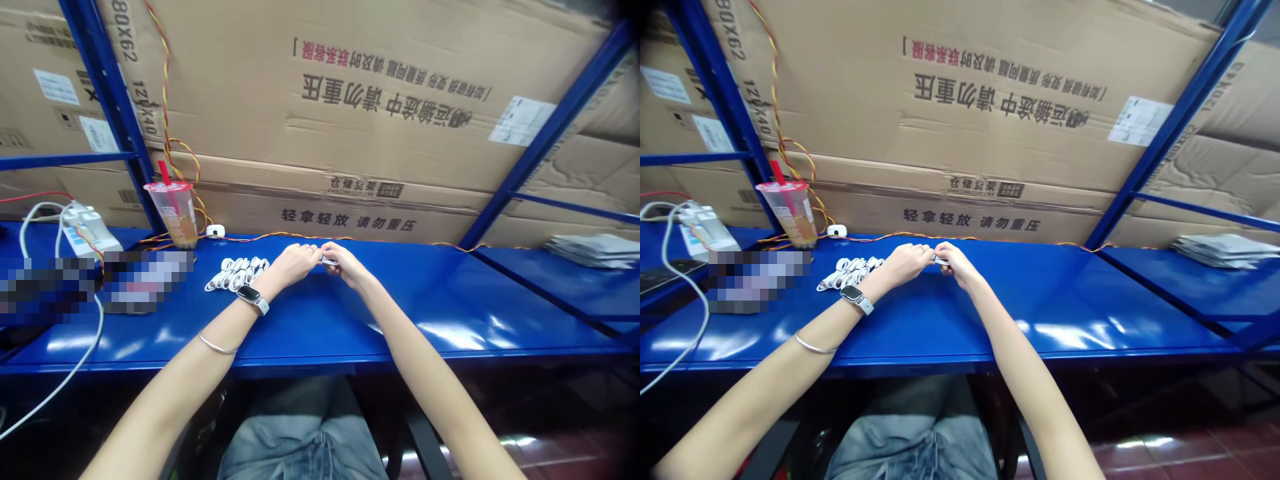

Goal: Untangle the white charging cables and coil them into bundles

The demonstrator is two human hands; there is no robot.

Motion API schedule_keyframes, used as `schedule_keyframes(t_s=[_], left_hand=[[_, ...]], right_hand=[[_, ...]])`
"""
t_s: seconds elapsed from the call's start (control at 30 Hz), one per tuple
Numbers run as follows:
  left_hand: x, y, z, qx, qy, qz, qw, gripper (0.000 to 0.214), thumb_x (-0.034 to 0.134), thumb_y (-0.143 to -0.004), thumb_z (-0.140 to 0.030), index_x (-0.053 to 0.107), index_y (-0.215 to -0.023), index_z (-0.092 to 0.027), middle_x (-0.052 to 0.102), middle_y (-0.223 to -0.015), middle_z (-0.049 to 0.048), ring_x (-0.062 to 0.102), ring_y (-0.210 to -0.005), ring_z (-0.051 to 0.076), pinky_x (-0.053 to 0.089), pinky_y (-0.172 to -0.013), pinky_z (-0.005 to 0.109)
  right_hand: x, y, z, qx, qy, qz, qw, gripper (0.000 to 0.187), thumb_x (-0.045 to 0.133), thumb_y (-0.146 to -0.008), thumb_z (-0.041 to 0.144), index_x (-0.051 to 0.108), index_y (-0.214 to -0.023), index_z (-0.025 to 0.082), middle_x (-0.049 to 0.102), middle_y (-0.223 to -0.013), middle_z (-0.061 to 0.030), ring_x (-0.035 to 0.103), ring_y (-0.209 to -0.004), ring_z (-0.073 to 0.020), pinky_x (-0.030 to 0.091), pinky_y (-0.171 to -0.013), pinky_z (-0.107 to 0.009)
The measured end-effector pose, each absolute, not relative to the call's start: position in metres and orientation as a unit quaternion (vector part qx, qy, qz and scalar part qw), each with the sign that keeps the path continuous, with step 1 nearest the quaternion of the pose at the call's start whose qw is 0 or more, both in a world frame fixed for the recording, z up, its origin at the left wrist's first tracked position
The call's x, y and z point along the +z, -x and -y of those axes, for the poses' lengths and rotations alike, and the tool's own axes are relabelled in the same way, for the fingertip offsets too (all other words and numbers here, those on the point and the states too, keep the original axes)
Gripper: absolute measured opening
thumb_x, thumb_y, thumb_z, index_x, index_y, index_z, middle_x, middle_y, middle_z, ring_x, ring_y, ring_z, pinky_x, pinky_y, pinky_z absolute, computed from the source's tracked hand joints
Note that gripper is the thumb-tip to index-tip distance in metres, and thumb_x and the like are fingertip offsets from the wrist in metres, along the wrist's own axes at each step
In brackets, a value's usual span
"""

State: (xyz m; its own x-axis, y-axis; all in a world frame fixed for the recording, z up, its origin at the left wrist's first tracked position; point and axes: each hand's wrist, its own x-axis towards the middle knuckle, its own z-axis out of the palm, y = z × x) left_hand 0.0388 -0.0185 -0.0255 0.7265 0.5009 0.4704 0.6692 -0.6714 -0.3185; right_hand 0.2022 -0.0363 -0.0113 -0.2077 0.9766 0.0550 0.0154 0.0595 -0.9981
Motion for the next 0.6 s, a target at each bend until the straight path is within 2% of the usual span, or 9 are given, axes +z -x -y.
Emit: schedule_keyframes(t_s=[0.13,0.23,0.43,0.6], left_hand=[[-0.0253,-0.0371,0.0185,-0.195,0.892,0.303,0.274,0.033,0.032,-0.098,-0.018,0.057,-0.118,-0.011,0.064,-0.093,0.0141,0.060,-0.091,0.024,0.040,-0.076,0.036],[-0.0232,-0.0370,0.0216,-0.201,0.886,0.297,0.295,0.036,0.028,-0.097,-0.014,0.058,-0.118,-0.012,0.065,-0.092,0.0128,0.058,-0.092,0.023,0.037,-0.079,0.037],[-0.0214,-0.0386,0.0237,-0.252,0.876,0.274,0.306,0.034,0.029,-0.097,-0.012,0.061,-0.108,-0.014,0.065,-0.082,0.0093,0.059,-0.086,0.021,0.035,-0.082,0.039],[-0.0247,-0.0412,0.0200,-0.270,0.847,0.257,0.379,0.031,0.032,-0.096,-0.009,0.062,-0.104,-0.014,0.067,-0.079,0.0062,0.060,-0.081,0.019,0.037,-0.081,0.038]], right_hand=[[-0.0123,-0.2016,0.0353,0.586,0.397,0.532,0.465,0.013,0.055,-0.067,0.024,0.045,-0.074,0.021,0.033,-0.046,0.0093,0.018,-0.037,-0.0052,0.010,-0.042,-0.022],[-0.0121,-0.2005,0.0342,0.622,0.389,0.495,0.466,0.011,0.054,-0.068,0.022,0.046,-0.074,0.021,0.028,-0.043,0.0102,0.013,-0.035,-0.0053,0.007,-0.041,-0.023],[-0.0131,-0.2001,0.0305,0.662,0.371,0.462,0.459,0.013,0.056,-0.072,0.024,0.043,-0.071,0.021,0.027,-0.041,0.0109,0.012,-0.033,-0.0046,0.009,-0.039,-0.023],[-0.0132,-0.2003,0.0308,0.656,0.376,0.442,0.482,0.018,0.060,-0.075,0.025,0.043,-0.069,0.020,0.029,-0.041,0.0114,0.014,-0.033,-0.0036,0.012,-0.038,-0.021]])
